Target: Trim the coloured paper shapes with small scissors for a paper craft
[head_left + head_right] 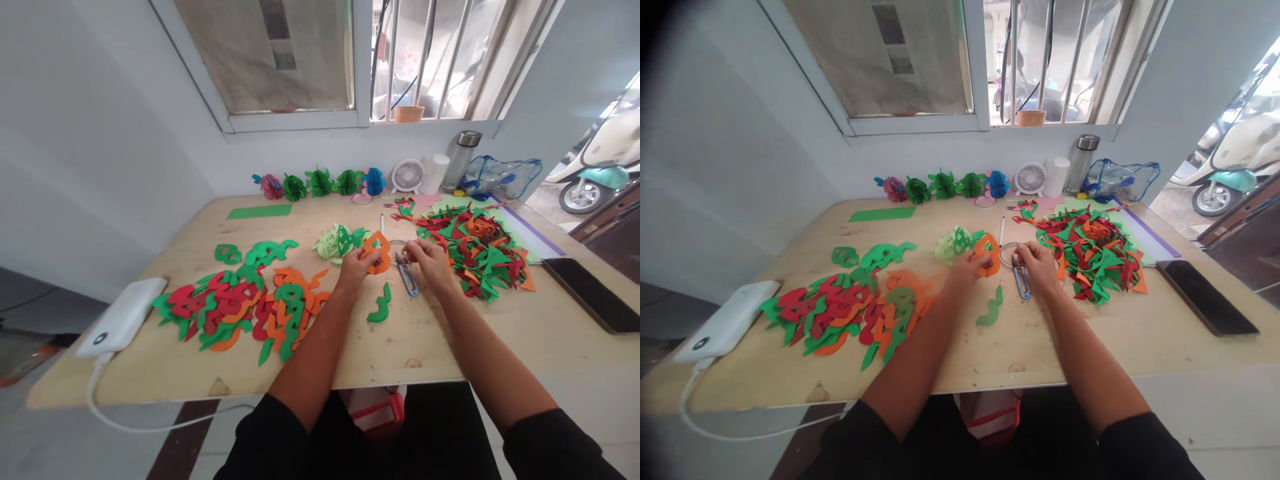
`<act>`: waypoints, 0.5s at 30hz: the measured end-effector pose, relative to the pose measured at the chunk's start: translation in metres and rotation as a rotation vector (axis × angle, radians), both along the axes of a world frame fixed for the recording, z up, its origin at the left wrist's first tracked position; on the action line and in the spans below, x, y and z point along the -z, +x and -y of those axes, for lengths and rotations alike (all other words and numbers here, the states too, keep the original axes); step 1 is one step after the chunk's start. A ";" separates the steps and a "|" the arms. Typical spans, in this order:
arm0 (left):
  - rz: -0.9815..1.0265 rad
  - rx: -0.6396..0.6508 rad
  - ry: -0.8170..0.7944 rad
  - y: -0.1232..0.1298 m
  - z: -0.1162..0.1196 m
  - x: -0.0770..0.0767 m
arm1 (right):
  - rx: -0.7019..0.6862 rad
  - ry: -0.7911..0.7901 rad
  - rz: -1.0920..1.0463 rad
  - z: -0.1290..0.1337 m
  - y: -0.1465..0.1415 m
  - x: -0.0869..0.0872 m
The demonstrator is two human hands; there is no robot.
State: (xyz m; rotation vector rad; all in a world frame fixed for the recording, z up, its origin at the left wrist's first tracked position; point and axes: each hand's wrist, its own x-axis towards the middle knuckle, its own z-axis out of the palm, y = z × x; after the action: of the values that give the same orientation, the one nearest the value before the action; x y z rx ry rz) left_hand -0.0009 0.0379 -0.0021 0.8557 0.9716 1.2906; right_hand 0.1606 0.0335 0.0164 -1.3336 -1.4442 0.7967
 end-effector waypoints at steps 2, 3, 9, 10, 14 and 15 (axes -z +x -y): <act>-0.035 -0.132 -0.004 -0.002 -0.001 -0.003 | 0.157 -0.006 0.275 -0.002 0.004 0.001; -0.052 -0.185 -0.005 -0.003 0.000 -0.005 | 0.212 -0.019 0.428 -0.002 0.005 0.002; -0.169 -0.335 0.017 -0.004 0.006 -0.013 | 0.242 -0.171 0.999 0.007 0.000 -0.003; -0.185 -0.340 0.018 -0.004 0.006 -0.013 | 0.232 -0.183 1.049 0.009 -0.001 -0.005; -0.240 -0.336 0.024 -0.001 0.006 -0.008 | 0.178 -0.250 1.183 0.012 -0.004 -0.011; -0.253 -0.326 0.027 0.000 0.006 -0.006 | 0.158 -0.267 1.199 0.013 -0.005 -0.011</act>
State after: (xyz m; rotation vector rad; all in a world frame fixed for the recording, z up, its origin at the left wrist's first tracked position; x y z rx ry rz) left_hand -0.0005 0.0322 0.0041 0.9231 1.3387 1.4960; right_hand 0.1560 0.0206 0.0278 -2.2844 -2.0998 -0.0097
